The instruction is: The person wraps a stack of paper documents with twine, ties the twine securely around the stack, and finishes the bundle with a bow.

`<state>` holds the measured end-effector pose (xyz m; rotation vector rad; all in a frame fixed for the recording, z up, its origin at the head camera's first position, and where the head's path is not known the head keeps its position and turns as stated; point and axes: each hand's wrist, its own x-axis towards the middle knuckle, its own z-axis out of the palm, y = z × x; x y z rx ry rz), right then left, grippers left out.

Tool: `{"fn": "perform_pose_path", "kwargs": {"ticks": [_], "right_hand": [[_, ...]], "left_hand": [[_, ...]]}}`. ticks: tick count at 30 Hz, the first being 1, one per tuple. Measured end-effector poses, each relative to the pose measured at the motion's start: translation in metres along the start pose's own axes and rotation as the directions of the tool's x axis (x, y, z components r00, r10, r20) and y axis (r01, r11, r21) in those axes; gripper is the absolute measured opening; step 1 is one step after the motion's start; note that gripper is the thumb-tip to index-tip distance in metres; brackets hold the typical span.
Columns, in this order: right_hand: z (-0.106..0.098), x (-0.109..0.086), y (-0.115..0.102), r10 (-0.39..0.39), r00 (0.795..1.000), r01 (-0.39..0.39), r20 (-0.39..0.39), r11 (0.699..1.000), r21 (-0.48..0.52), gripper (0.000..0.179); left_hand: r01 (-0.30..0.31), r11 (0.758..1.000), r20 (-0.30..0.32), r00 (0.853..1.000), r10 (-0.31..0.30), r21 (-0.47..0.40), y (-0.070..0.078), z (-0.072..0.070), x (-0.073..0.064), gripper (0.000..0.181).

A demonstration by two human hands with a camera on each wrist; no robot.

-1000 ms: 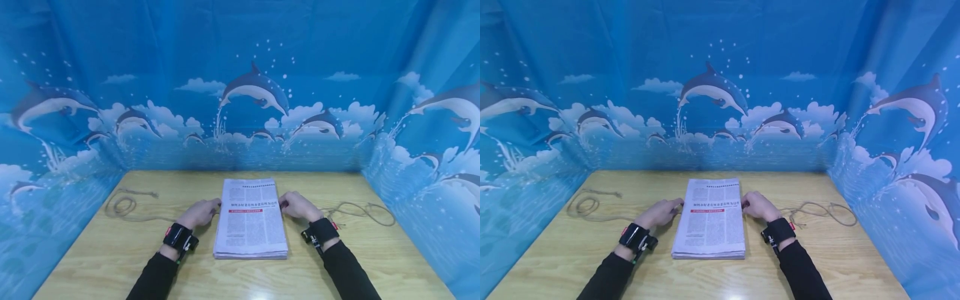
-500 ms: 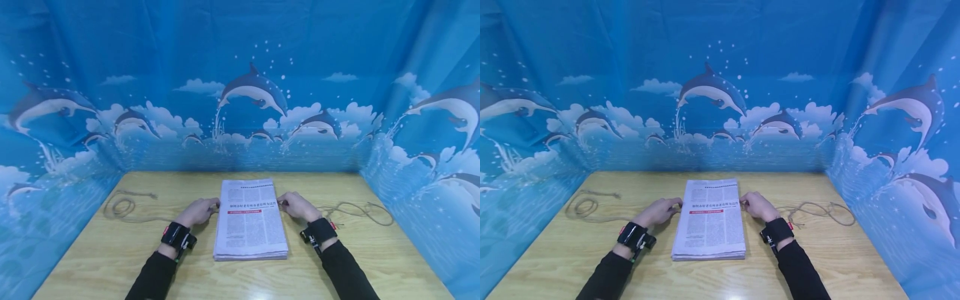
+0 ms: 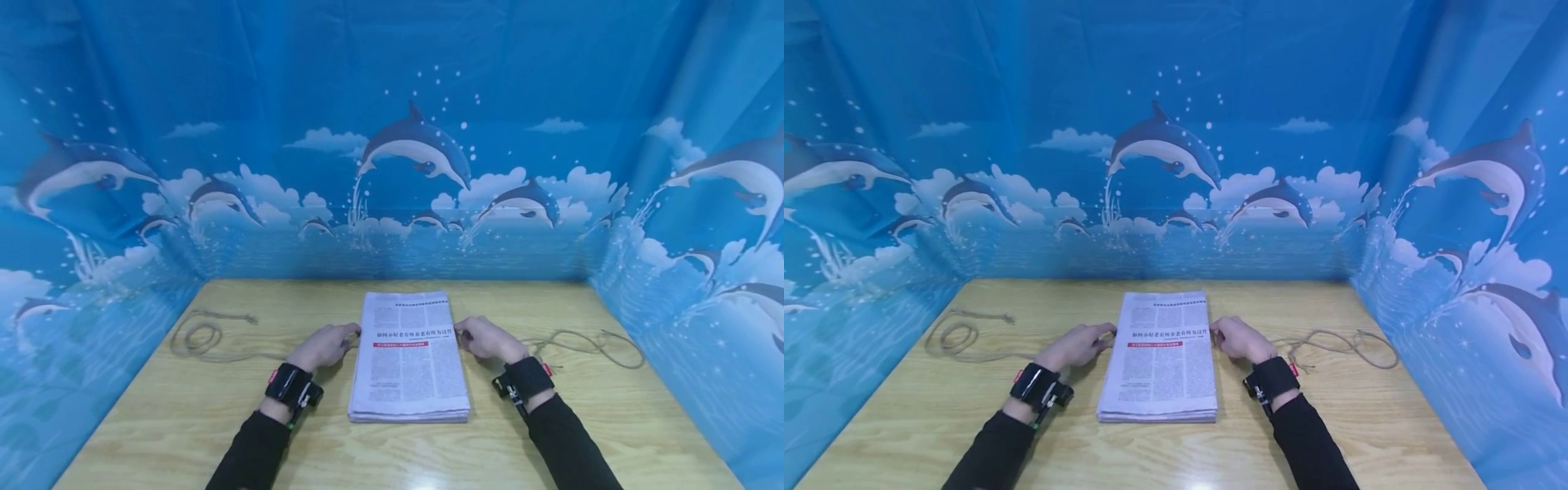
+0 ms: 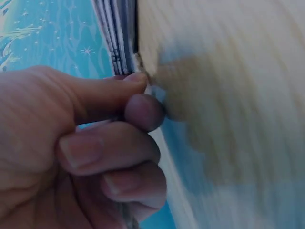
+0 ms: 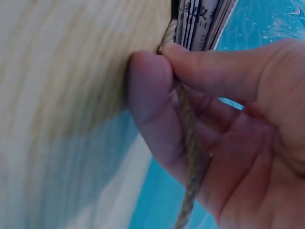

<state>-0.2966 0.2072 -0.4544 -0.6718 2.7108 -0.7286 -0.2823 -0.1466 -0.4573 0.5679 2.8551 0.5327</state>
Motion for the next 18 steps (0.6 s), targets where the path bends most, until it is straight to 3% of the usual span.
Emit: {"fn": "perform_pose_path", "kwargs": {"ticks": [11,15,18], "right_hand": [[0.003,0.002,0.001,0.001,0.998,-0.004,-0.071,0.999,-0.048,0.030],[-0.005,-0.002,0.009,-0.016,0.997,0.013,-0.071,0.999,-0.042,0.027],[-0.016,-0.010,0.016,-0.033,0.995,0.028,-0.097,0.998,-0.050,0.014]], "left_hand": [[0.005,1.000,-0.033,0.999,-0.006,-0.028,-0.002,0.002,0.001,0.027],[0.038,0.997,-0.008,0.999,-0.039,-0.064,-0.007,-0.008,-0.002,0.019],[0.074,0.993,0.001,0.997,-0.074,-0.096,-0.015,-0.019,-0.007,0.007]]}}
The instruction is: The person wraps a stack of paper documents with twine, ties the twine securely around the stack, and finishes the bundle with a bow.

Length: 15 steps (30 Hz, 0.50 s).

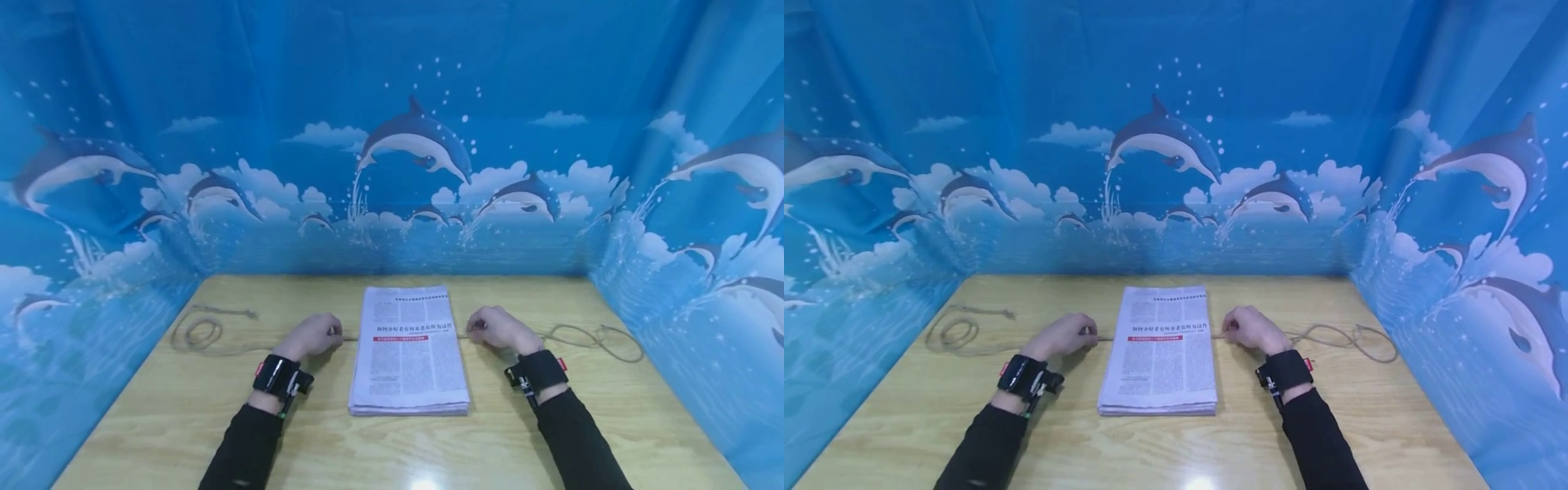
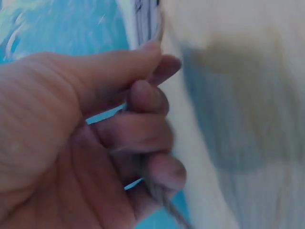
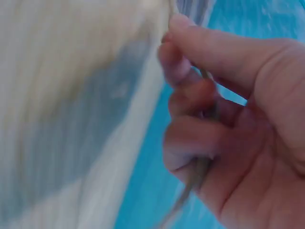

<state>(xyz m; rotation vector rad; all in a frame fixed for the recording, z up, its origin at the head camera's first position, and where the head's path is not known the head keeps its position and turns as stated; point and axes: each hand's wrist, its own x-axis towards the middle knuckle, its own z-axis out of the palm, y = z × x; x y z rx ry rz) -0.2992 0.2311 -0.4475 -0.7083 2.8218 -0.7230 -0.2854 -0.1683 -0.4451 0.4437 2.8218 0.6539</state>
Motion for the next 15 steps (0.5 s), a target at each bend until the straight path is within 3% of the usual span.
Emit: {"fn": "perform_pose_path", "kwargs": {"ticks": [4,8,12,15], "right_hand": [[-0.013,-0.009,0.007,0.019,0.994,-0.028,-0.112,0.996,-0.079,0.004],[-0.015,-0.013,0.007,0.117,0.976,-0.137,-0.181,0.985,-0.103,0.009],[-0.009,-0.008,0.002,0.175,0.945,-0.192,-0.276,0.981,-0.032,0.020],[-0.001,0.000,-0.008,0.209,0.905,-0.177,-0.371,0.977,0.118,0.021]], "left_hand": [[-0.006,0.998,-0.103,0.995,0.012,0.060,-0.011,-0.012,-0.005,0.010],[-0.005,0.990,-0.237,0.971,0.038,0.139,-0.017,-0.019,-0.009,0.008],[-0.019,0.998,-0.266,0.963,0.036,0.066,-0.020,-0.021,-0.008,0.014],[-0.091,0.996,-0.318,0.945,0.082,-0.014,-0.015,-0.019,-0.004,0.021]]}}
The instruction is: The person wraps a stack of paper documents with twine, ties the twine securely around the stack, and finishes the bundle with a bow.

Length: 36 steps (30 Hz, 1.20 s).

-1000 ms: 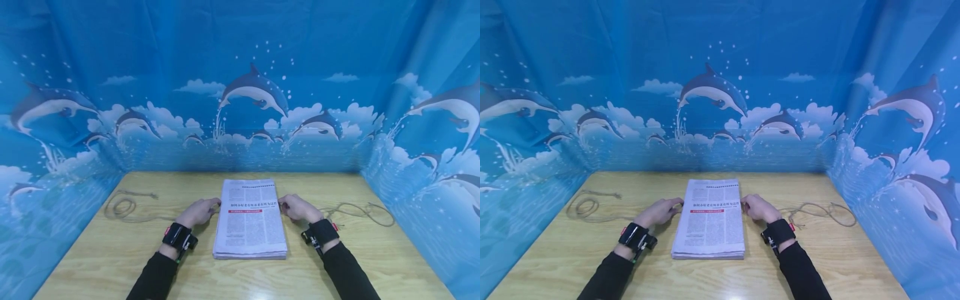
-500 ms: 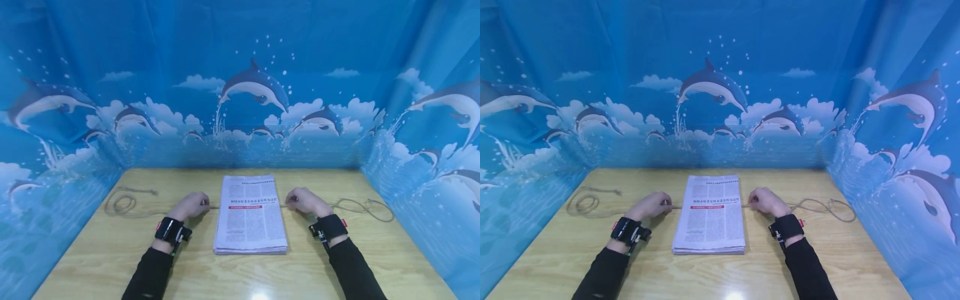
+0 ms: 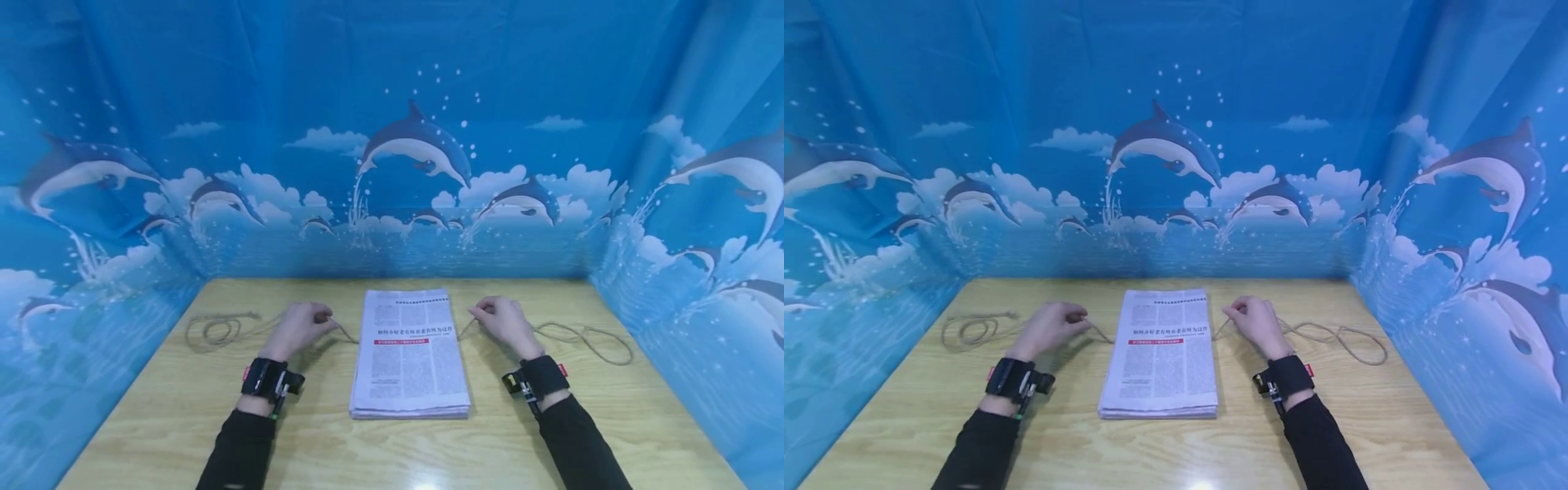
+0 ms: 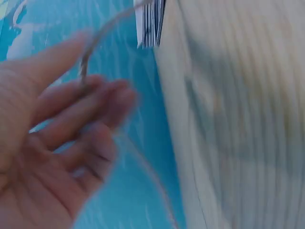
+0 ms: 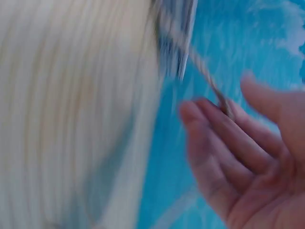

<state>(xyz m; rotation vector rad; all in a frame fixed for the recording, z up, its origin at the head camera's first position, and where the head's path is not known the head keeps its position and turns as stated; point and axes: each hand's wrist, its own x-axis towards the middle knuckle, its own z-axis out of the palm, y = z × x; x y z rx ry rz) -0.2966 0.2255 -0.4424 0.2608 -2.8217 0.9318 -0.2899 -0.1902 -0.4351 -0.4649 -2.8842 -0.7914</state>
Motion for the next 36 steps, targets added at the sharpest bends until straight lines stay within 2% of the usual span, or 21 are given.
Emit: {"fn": "perform_pose_path", "kwargs": {"ticks": [2,3,5,8,9,11,12,15,18,21,24,28,31,33,36], "right_hand": [[0.008,0.002,-0.010,0.038,0.998,-0.030,-0.044,0.985,0.172,0.018],[0.012,0.003,-0.016,0.057,0.997,-0.043,-0.044,0.959,0.280,0.016],[0.019,0.005,-0.028,0.089,0.996,-0.065,-0.029,0.883,0.465,0.015],[0.024,0.006,-0.045,0.112,0.994,-0.092,0.005,0.794,0.600,0.017],[0.024,0.006,-0.050,0.107,0.994,-0.092,0.013,0.785,0.613,0.019],[0.021,0.005,-0.059,0.092,0.996,-0.085,0.019,0.796,0.599,0.024],[0.020,0.005,-0.063,0.083,0.996,-0.081,0.024,0.803,0.591,0.027],[0.018,0.006,-0.074,0.041,0.998,-0.065,0.054,0.799,0.598,0.036],[0.019,0.008,-0.085,-0.003,0.995,-0.057,0.099,0.804,0.592,0.035],[0.020,0.009,-0.093,-0.042,0.988,-0.054,0.147,0.805,0.591,0.031],[0.024,0.010,-0.098,-0.079,0.981,-0.036,0.176,0.822,0.569,0.029],[0.031,0.010,-0.102,-0.132,0.967,0.006,0.217,0.864,0.503,0.029],[0.036,0.011,-0.104,-0.176,0.959,0.062,0.223,0.894,0.443,0.028],[0.039,0.012,-0.106,-0.214,0.957,0.120,0.198,0.909,0.400,0.028],[0.044,0.014,-0.109,-0.251,0.955,0.178,0.157,0.911,0.372,0.027]], "left_hand": [[-0.050,0.996,-0.076,0.996,0.044,-0.071,0.007,0.004,0.003,0.026],[-0.070,0.993,-0.118,0.991,0.058,-0.100,0.012,0.006,0.005,0.025],[-0.124,0.982,-0.206,0.974,0.093,-0.143,0.021,0.010,0.008,0.023],[-0.186,0.966,-0.298,0.946,0.126,-0.181,0.035,0.016,0.012,0.019],[-0.199,0.962,-0.314,0.940,0.134,-0.186,0.039,0.018,0.014,0.019],[-0.209,0.960,-0.332,0.933,0.138,-0.188,0.049,0.020,0.017,0.019],[-0.209,0.959,-0.330,0.934,0.138,-0.191,0.054,0.021,0.019,0.021],[-0.221,0.960,-0.310,0.937,0.159,-0.174,0.069,0.022,0.024,0.026],[-0.248,0.958,-0.245,0.947,0.209,-0.143,0.085,0.021,0.027,0.031],[-0.288,0.953,-0.168,0.948,0.269,-0.096,0.096,0.019,0.029,0.029],[-0.324,0.944,-0.137,0.940,0.314,-0.058,0.101,0.020,0.031,0.023],[-0.374,0.927,-0.183,0.913,0.365,-0.021,0.100,0.021,0.031,0.015],[-0.424,0.905,-0.201,0.890,0.409,-0.036,0.100,0.022,0.032,0.016],[-0.436,0.898,-0.191,0.888,0.417,-0.065,0.100,0.024,0.034,0.017],[-0.417,0.901,-0.178,0.902,0.394,-0.117,0.101,0.027,0.034,0.016]]}}
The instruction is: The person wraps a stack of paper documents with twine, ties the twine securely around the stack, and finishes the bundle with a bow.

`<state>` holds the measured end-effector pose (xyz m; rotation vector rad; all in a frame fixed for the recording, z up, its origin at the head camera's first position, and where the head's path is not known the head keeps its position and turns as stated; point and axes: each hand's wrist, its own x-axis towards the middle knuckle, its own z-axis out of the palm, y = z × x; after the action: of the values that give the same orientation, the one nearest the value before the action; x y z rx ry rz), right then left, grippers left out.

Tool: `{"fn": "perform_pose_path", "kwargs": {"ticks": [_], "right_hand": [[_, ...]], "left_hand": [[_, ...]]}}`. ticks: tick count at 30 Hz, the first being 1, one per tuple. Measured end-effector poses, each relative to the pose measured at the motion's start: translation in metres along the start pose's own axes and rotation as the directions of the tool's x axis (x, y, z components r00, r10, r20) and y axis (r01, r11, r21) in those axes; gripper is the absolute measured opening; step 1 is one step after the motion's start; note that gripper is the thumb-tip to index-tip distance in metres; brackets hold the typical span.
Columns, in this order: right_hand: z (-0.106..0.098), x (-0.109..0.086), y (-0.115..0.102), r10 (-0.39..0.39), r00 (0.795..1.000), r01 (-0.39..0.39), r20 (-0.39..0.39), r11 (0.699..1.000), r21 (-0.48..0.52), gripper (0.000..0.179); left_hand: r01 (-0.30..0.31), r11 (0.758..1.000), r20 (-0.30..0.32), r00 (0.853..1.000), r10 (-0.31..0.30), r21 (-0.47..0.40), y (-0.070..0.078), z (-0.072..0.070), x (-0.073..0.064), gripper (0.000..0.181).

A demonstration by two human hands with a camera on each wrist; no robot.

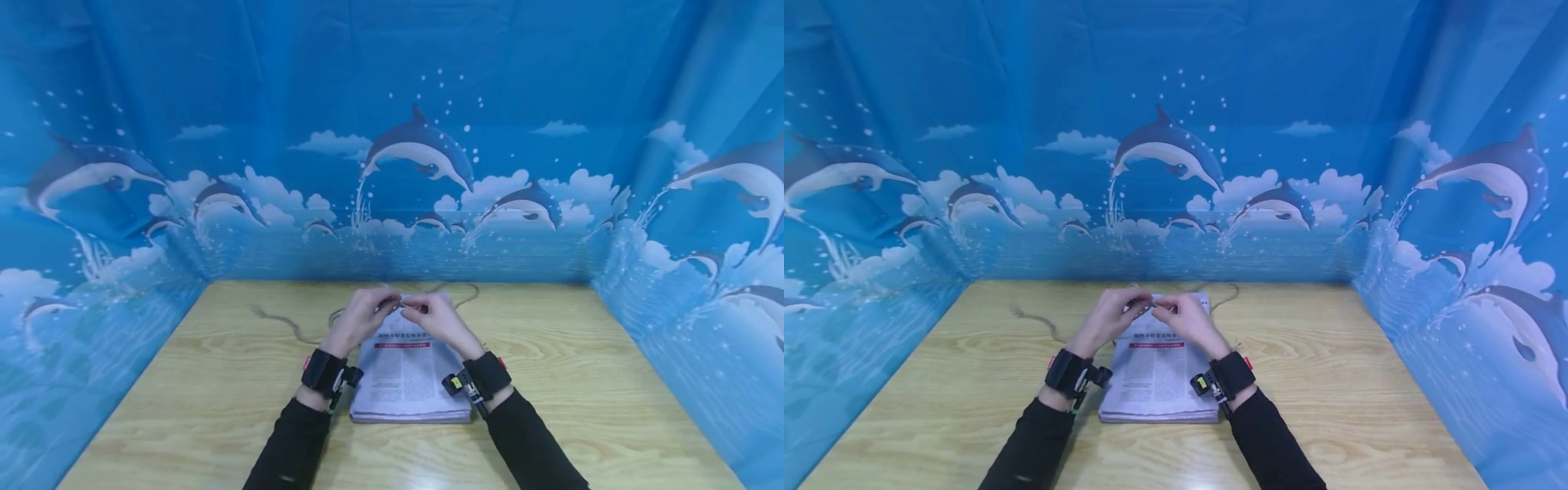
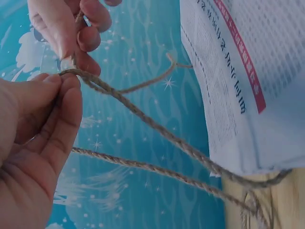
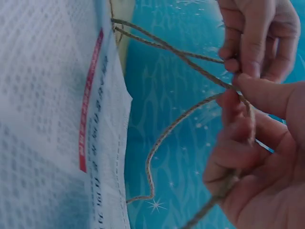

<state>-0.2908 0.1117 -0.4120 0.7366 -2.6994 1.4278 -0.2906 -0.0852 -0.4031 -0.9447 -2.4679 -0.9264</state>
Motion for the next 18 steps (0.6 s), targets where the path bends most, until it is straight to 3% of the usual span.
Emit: {"fn": "perform_pose_path", "kwargs": {"ticks": [3,7,10,14,18], "right_hand": [[0.005,0.002,0.002,-0.040,0.999,0.040,-0.035,0.999,-0.010,0.024],[0.011,0.005,0.005,-0.065,0.996,0.065,-0.061,0.998,0.006,0.023],[0.014,0.006,0.006,-0.023,0.997,0.026,-0.068,0.999,0.035,0.019],[0.015,0.007,0.007,0.082,0.994,-0.071,-0.067,0.987,0.147,0.024],[0.015,0.006,0.009,0.188,0.981,-0.167,-0.042,0.938,0.304,0.029]], "left_hand": [[0.008,1.000,-0.010,1.000,-0.008,-0.026,0.001,0.002,0.000,0.013],[-0.040,0.998,-0.037,0.999,0.038,-0.042,0.001,0.006,0.002,0.013],[-0.047,0.998,-0.060,0.997,0.044,-0.044,-0.001,0.011,0.004,0.015],[0.039,0.996,-0.033,0.999,-0.042,-0.082,-0.003,0.014,0.004,0.024],[0.123,0.989,0.006,0.992,-0.123,-0.083,-0.007,0.016,0.000,0.026]]}}
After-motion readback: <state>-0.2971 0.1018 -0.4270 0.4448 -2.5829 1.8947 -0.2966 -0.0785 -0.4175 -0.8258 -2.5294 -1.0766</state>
